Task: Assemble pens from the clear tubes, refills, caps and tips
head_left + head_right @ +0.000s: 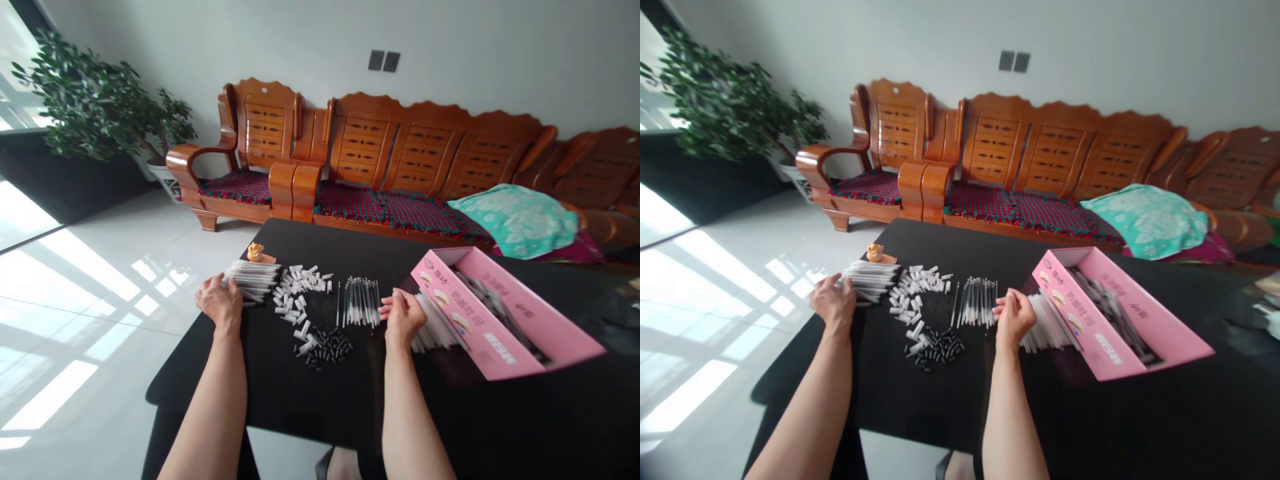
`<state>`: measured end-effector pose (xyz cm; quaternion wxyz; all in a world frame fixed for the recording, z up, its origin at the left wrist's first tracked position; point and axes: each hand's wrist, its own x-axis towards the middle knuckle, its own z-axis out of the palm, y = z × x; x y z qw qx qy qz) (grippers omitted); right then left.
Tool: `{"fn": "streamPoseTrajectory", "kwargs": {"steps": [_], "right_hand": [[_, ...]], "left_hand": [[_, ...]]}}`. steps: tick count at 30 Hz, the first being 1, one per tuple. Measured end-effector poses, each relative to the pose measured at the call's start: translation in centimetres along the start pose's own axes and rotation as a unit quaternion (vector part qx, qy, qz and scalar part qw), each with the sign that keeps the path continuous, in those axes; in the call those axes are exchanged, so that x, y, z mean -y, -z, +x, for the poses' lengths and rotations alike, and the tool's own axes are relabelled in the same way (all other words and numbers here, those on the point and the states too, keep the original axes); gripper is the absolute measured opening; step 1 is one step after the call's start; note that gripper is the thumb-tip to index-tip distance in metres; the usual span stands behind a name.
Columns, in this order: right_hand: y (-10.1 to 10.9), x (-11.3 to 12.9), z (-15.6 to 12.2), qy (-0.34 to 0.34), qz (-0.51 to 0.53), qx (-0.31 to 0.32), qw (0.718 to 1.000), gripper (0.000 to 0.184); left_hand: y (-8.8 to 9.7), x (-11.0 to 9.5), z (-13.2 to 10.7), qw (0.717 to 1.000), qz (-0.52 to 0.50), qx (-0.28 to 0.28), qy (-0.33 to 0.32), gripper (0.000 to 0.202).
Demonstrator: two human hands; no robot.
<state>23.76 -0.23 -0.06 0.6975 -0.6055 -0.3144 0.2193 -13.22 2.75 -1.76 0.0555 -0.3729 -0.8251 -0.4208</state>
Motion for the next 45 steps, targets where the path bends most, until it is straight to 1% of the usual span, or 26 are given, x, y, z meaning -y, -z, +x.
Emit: {"fn": "streamPoseTrajectory", "kwargs": {"steps": [1, 2, 3, 4, 5, 7, 9, 10, 12, 15, 18, 21, 24, 27, 30, 32, 34, 35, 37, 38, 40, 42, 43, 45], "right_hand": [[0.6, 0.0, 0.6, 0.008, -0.071, -0.011, 0.997, 0.030], [1.2, 0.1, 1.1, 0.009, -0.150, 0.000, 0.989, 0.027], [1.8, 0.2, 1.5, 0.009, -0.225, 0.012, 0.974, 0.025], [2.2, 0.4, 1.8, 0.024, -0.295, 0.001, 0.955, 0.023], [2.6, 0.7, 2.1, 0.042, -0.366, -0.007, 0.930, 0.022], [3.1, 1.1, 2.3, 0.056, -0.483, 0.002, 0.874, 0.020], [3.3, 1.2, 2.3, 0.036, -0.558, 0.040, 0.828, 0.021], [3.3, 1.1, 2.3, 0.021, -0.577, 0.057, 0.815, 0.022], [3.3, 0.7, 2.3, 0.009, -0.589, 0.071, 0.805, 0.020], [3.3, -0.1, 2.4, 0.025, -0.582, 0.076, 0.810, 0.014], [3.2, -0.6, 2.6, 0.031, -0.580, 0.084, 0.810, 0.014], [3.1, -0.4, 2.5, 0.031, -0.586, 0.092, 0.805, 0.016], [2.9, 0.2, 2.2, 0.036, -0.588, 0.088, 0.804, 0.017], [2.7, 0.7, 1.9, 0.054, -0.585, 0.085, 0.805, 0.019], [2.7, 0.6, 1.9, 0.055, -0.596, 0.122, 0.791, 0.016], [2.8, 0.4, 1.9, 0.050, -0.605, 0.148, 0.780, 0.015], [2.7, 0.3, 1.8, 0.049, -0.608, 0.154, 0.777, 0.015], [2.6, 0.4, 1.7, 0.049, -0.606, 0.148, 0.780, 0.016], [2.1, 0.8, 1.5, 0.055, -0.587, 0.109, 0.800, 0.021], [1.8, 1.0, 1.3, 0.063, -0.565, 0.079, 0.819, 0.023], [1.0, 1.3, 0.9, 0.090, -0.488, 0.024, 0.868, 0.025], [0.2, 1.1, 0.4, 0.117, -0.397, 0.018, 0.910, 0.025], [-0.2, 0.8, 0.1, 0.127, -0.364, 0.026, 0.922, 0.025], [-0.8, 0.2, -0.4, 0.141, -0.312, 0.038, 0.939, 0.025]], "left_hand": [[0.0, -0.1, 0.0, 1.000, -0.003, 0.000, 0.005, 0.038], [0.1, -0.1, -0.1, 1.000, -0.007, -0.003, 0.009, 0.038], [0.1, -0.1, -0.1, 1.000, -0.011, -0.009, 0.013, 0.037], [0.0, -0.1, -0.1, 1.000, -0.013, -0.016, 0.016, 0.037], [0.0, -0.1, -0.1, 0.999, -0.014, -0.023, 0.019, 0.036], [0.0, 0.0, -0.1, 0.999, -0.014, -0.034, 0.026, 0.036], [0.0, 0.0, -0.1, 0.999, -0.015, -0.034, 0.032, 0.035], [0.0, 0.0, -0.1, 0.999, -0.015, -0.032, 0.033, 0.034], [0.0, 0.0, -0.1, 0.999, -0.014, -0.029, 0.030, 0.034], [0.1, -0.1, -0.2, 0.999, -0.017, -0.028, 0.021, 0.033], [0.4, -0.5, -0.3, 0.999, -0.033, -0.041, 0.009, 0.031], [0.8, -1.3, -0.6, 0.996, -0.059, -0.059, -0.012, 0.032], [1.0, -2.3, -1.2, 0.994, -0.082, -0.052, -0.043, 0.031], [0.7, -3.4, -2.1, 0.989, -0.106, -0.028, -0.095, 0.031], [0.4, -4.8, -3.1, 0.976, -0.149, 0.001, -0.157, 0.031], [0.3, -5.9, -4.1, 0.965, -0.181, 0.023, -0.186, 0.029], [0.5, -7.2, -5.4, 0.955, -0.204, 0.066, -0.206, 0.024], [0.6, -7.9, -6.3, 0.946, -0.214, 0.103, -0.223, 0.020], [0.7, -9.3, -8.4, 0.916, -0.215, 0.199, -0.273, 0.015], [0.8, -10.0, -9.5, 0.898, -0.207, 0.244, -0.302, 0.013], [0.6, -11.1, -11.7, 0.869, -0.164, 0.305, -0.353, 0.008], [0.4, -11.9, -13.2, 0.855, -0.114, 0.333, -0.382, 0.008], [0.3, -12.2, -13.6, 0.852, -0.089, 0.339, -0.388, 0.010], [0.1, -12.6, -14.0, 0.852, -0.042, 0.347, -0.389, 0.014]]}}
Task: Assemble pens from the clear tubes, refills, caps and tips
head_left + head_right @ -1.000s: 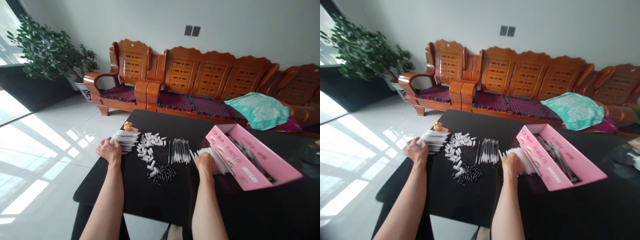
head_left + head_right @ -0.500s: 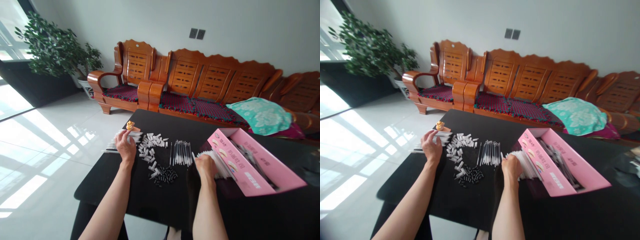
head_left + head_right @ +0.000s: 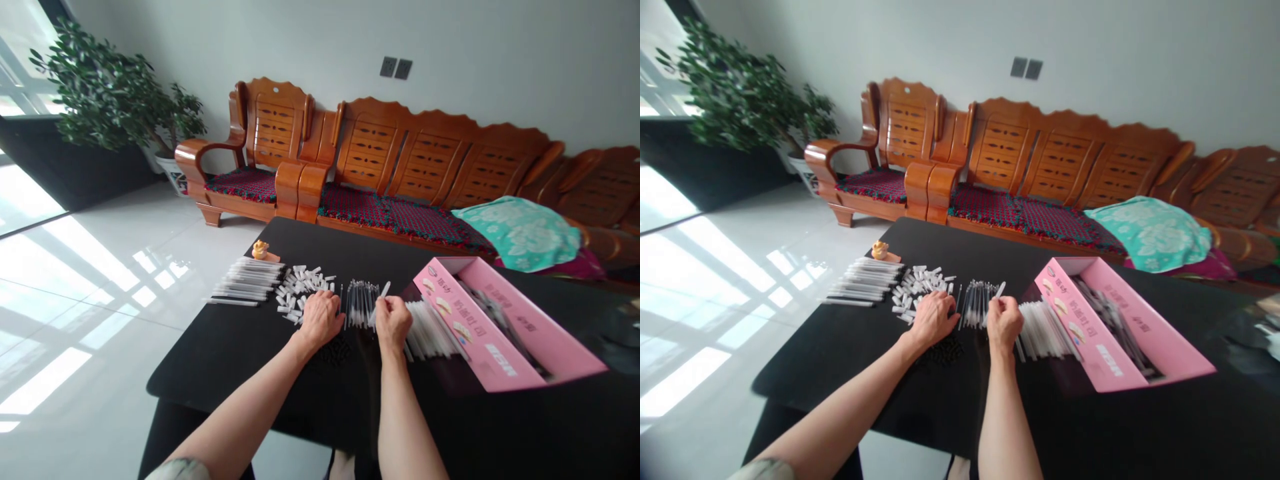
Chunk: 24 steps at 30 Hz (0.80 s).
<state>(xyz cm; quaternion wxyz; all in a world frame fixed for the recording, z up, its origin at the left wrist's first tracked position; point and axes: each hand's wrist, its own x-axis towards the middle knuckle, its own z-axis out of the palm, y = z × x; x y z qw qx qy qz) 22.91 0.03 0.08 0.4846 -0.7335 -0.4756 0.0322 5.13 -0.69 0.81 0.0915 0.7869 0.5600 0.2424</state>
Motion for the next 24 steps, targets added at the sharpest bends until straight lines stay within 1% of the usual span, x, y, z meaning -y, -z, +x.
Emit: {"fn": "streamPoseTrajectory", "kwargs": {"steps": [2, 5, 7, 9, 12, 15, 18, 21, 24], "right_hand": [[-0.7, -0.2, -0.5, 0.007, 0.057, 0.004, 0.998, 0.026], [-1.3, -0.4, -0.9, -0.040, 0.160, 0.019, 0.986, 0.028], [-1.5, -0.4, -1.0, -0.085, 0.238, 0.032, 0.967, 0.029], [-1.8, -0.3, -1.1, -0.120, 0.315, 0.044, 0.941, 0.031], [-2.1, -0.2, -1.1, -0.143, 0.403, 0.060, 0.902, 0.033], [-2.4, -0.1, -1.1, -0.152, 0.453, 0.068, 0.876, 0.033], [-2.4, 0.0, -0.9, -0.161, 0.490, 0.065, 0.854, 0.031], [-2.1, -0.1, -0.5, -0.179, 0.531, 0.057, 0.826, 0.030], [-1.7, -0.5, 0.1, -0.204, 0.570, 0.048, 0.794, 0.033]], "left_hand": [[0.0, 0.1, 0.1, 0.999, 0.026, 0.020, 0.017, 0.016], [0.2, 0.5, 0.1, 0.998, 0.048, 0.033, 0.033, 0.014], [0.4, 0.8, 0.0, 0.997, 0.059, 0.031, 0.042, 0.011], [0.4, 1.0, -0.1, 0.996, 0.068, 0.029, 0.051, 0.011], [0.2, 1.1, -0.2, 0.994, 0.082, 0.037, 0.069, 0.014], [0.0, 1.1, -0.1, 0.992, 0.088, 0.045, 0.084, 0.019], [0.2, 1.6, -0.1, 0.992, 0.076, 0.028, 0.093, 0.018], [0.9, 2.4, -0.1, 0.996, 0.027, 0.001, 0.086, 0.017], [1.6, 3.3, -0.2, 0.997, -0.033, -0.003, 0.063, 0.017]]}}
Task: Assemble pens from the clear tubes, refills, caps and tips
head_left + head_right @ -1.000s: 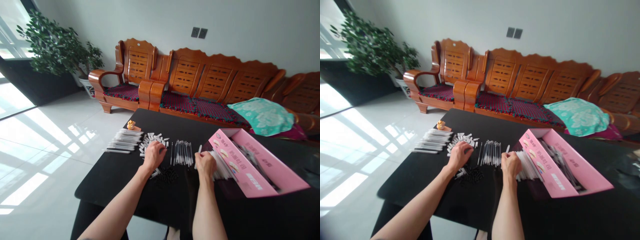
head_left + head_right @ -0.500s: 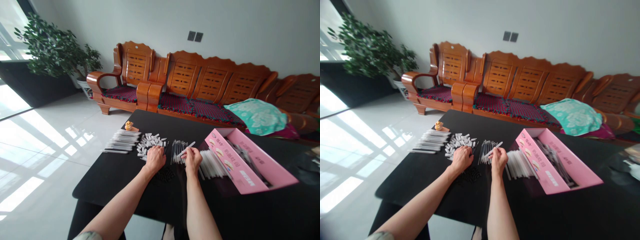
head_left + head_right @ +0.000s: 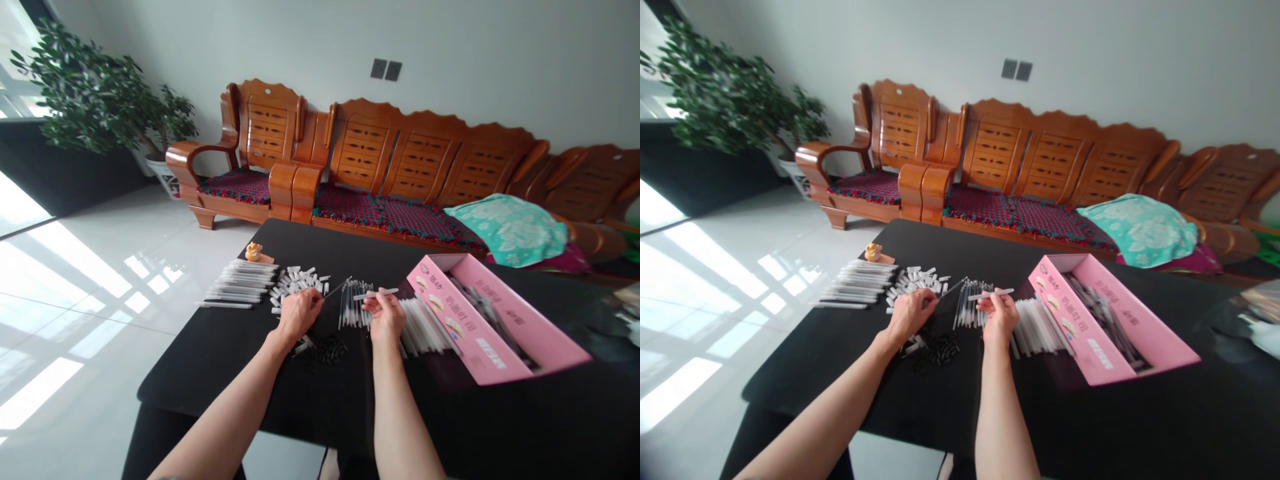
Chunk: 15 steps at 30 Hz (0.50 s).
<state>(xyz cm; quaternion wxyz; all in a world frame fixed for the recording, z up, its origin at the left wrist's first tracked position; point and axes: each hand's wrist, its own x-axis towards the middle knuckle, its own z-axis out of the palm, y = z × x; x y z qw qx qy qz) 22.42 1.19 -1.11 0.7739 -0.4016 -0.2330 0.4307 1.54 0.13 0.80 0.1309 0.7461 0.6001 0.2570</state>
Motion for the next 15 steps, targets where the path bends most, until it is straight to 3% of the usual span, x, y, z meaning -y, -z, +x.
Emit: {"fn": "streamPoseTrajectory", "kwargs": {"steps": [7, 15], "right_hand": [[1.10, 0.63, 1.08, 0.005, 0.061, -0.013, 0.998, 0.031], [0.91, 0.67, 0.95, 0.008, 0.038, -0.004, 0.999, 0.033]], "left_hand": [[0.32, 0.13, -0.26, 0.996, -0.041, 0.017, -0.081, 0.012], [-0.03, 0.08, -0.34, 0.994, -0.037, 0.019, -0.098, 0.011]]}}
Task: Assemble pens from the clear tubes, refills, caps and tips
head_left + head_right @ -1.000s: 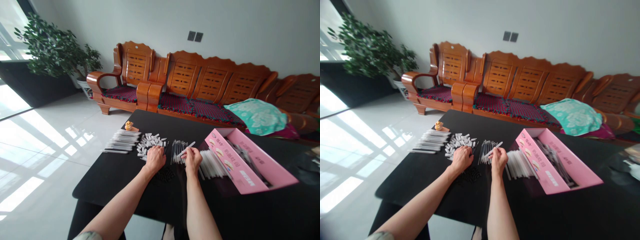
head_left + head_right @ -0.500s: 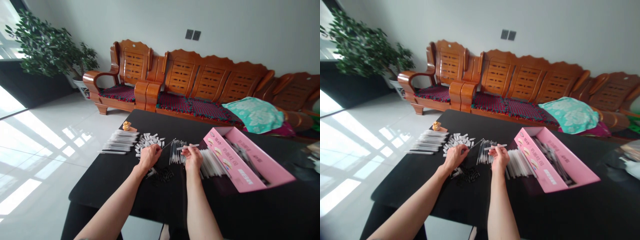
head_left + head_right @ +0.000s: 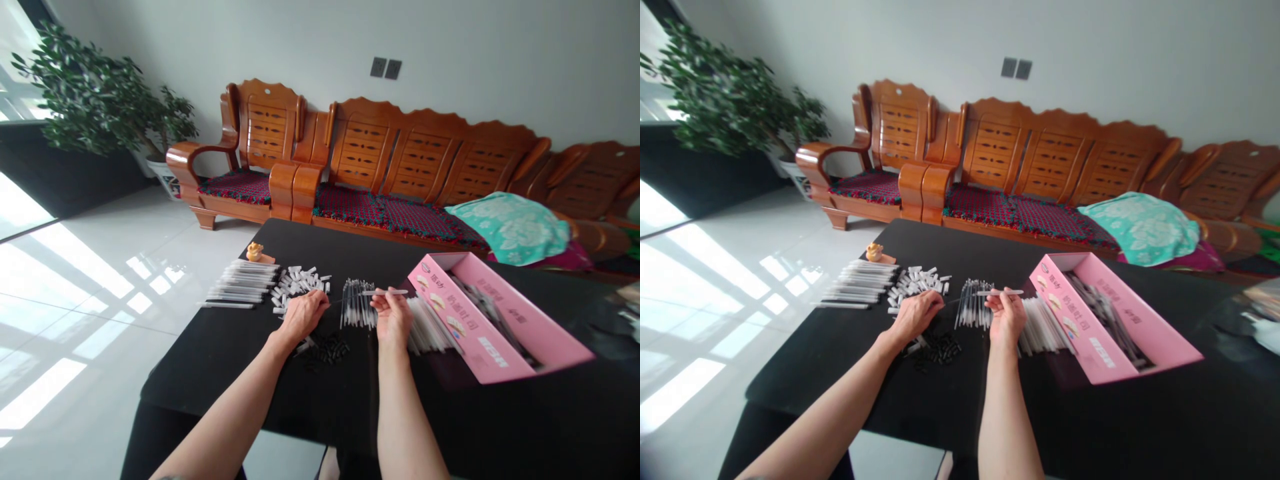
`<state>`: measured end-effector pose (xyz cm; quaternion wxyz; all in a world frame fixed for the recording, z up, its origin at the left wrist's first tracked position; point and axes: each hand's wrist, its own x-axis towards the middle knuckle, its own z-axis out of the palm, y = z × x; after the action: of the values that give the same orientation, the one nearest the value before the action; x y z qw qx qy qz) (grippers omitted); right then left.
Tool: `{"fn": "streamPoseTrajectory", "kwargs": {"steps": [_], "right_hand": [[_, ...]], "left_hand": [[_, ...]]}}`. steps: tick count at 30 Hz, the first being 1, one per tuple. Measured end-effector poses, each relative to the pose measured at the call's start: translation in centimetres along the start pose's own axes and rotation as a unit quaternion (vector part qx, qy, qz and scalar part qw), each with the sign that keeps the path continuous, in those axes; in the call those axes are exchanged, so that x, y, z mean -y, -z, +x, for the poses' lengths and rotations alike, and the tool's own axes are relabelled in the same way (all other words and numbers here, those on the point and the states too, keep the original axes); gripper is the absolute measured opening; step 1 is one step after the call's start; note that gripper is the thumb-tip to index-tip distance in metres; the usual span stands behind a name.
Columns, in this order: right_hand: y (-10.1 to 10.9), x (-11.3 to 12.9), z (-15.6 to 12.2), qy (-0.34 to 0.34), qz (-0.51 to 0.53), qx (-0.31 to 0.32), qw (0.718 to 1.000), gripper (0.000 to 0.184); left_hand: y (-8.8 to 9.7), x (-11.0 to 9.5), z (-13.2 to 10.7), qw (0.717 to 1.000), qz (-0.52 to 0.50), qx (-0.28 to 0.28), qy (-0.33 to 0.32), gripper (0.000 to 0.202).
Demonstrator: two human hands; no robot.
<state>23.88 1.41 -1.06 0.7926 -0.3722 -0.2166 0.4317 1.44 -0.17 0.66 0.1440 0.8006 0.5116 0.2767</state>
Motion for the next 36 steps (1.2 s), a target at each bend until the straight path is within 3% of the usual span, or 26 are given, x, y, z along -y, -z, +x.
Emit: {"fn": "streamPoseTrajectory", "kwargs": {"steps": [10, 19, 24, 26, 28, 32, 36], "right_hand": [[-0.8, 0.0, -0.8, -0.004, -0.042, 0.028, 0.999, 0.033], [-1.9, -0.7, -2.5, -0.143, -0.054, 0.155, 0.976, 0.028], [-0.5, -0.4, -0.9, -0.156, 0.048, 0.066, 0.984, 0.013], [0.0, -0.2, -0.4, -0.157, 0.087, 0.025, 0.983, 0.007], [0.1, -0.1, -0.2, -0.162, 0.098, 0.018, 0.982, 0.006], [-0.4, -0.3, -0.7, -0.165, 0.058, 0.062, 0.983, 0.010], [-0.7, -0.4, -0.9, -0.162, 0.032, 0.079, 0.983, 0.013]], "left_hand": [[0.0, 0.2, 0.2, 0.996, -0.086, -0.018, -0.009, 0.012], [0.2, -1.6, -0.2, 0.965, -0.258, -0.052, -0.001, 0.025], [1.3, 1.2, 0.2, 0.961, -0.208, -0.159, 0.087, 0.023], [1.8, 2.6, 0.4, 0.966, -0.160, -0.168, 0.111, 0.020], [2.3, 3.6, 0.4, 0.975, -0.124, -0.144, 0.117, 0.017], [3.1, 4.3, 0.3, 0.988, -0.099, -0.067, 0.098, 0.016], [4.1, 4.7, -0.1, 0.989, -0.129, 0.054, 0.052, 0.017]]}}
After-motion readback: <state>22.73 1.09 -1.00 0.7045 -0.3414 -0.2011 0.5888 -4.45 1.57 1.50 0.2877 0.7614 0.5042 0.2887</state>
